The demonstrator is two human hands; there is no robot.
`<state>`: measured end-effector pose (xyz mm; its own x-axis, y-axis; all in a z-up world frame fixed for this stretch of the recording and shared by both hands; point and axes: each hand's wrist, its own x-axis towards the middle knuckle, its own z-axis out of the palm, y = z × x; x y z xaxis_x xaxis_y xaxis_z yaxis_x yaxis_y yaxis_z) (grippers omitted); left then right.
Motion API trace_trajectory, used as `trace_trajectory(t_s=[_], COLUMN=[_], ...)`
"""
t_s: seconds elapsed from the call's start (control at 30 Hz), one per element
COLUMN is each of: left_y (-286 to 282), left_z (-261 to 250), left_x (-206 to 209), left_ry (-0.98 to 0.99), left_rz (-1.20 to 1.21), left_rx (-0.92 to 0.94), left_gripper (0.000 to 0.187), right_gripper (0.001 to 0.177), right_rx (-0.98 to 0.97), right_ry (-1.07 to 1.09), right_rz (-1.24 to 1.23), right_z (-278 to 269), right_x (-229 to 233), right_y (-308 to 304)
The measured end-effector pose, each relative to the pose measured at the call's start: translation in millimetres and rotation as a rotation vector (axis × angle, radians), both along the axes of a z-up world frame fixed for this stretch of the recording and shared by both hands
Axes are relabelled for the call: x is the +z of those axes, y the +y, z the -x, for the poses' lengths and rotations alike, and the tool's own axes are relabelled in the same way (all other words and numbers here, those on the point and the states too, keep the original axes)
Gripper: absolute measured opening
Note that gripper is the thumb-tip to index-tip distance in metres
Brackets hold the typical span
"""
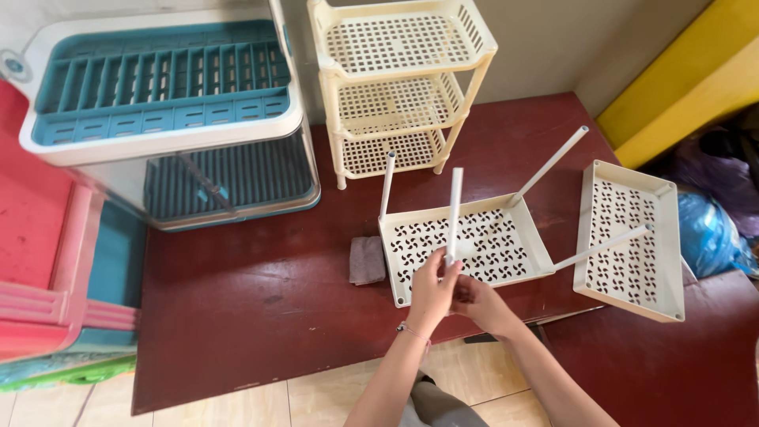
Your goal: The person assembles a white plastic dish rack by inserting legs into a perforated tray, then wipes the tray with a cloth. The person then assembles a pink plastic dish rack by inserting legs into its tray. The assembled racks are placed on a maroon table.
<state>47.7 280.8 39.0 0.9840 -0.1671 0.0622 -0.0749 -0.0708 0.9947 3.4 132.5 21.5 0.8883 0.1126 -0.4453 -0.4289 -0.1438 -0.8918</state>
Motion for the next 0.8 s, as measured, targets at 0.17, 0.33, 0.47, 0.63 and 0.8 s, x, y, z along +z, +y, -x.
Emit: trace_trajectory(t_s=[0.17, 0.33, 0.47, 0.63, 0.8], left_y=[15, 21, 25, 33, 38], left_z=[-6, -8, -8, -3, -2], left_x=[-11, -1, 8, 11, 6], left_ry=[0.076, 0.054, 0.064, -0.021, -0.013], left_rz=[0.064, 0.038, 0.091, 0.076, 0.108], left_rx=[0.047, 0.115, 0.112, 0.118, 0.067], left_gripper=[0.028, 0.03, 0.027, 0.026, 0.026], right_gripper=[0.045, 0.029, 0.023, 0.02, 0.021], right_rx=[0.07, 0.111, 0.212, 0.229, 0.239], right_ry=[-0.048, -0.091, -0.196, -0.253, -0.201], right_rz=[0.013, 0.255, 0.473, 0.533, 0.547], right_z=[-20, -29, -34, -45, -50], right_x=[-31, -57, -80, -101, -117], right_y=[18, 36, 40, 40, 36])
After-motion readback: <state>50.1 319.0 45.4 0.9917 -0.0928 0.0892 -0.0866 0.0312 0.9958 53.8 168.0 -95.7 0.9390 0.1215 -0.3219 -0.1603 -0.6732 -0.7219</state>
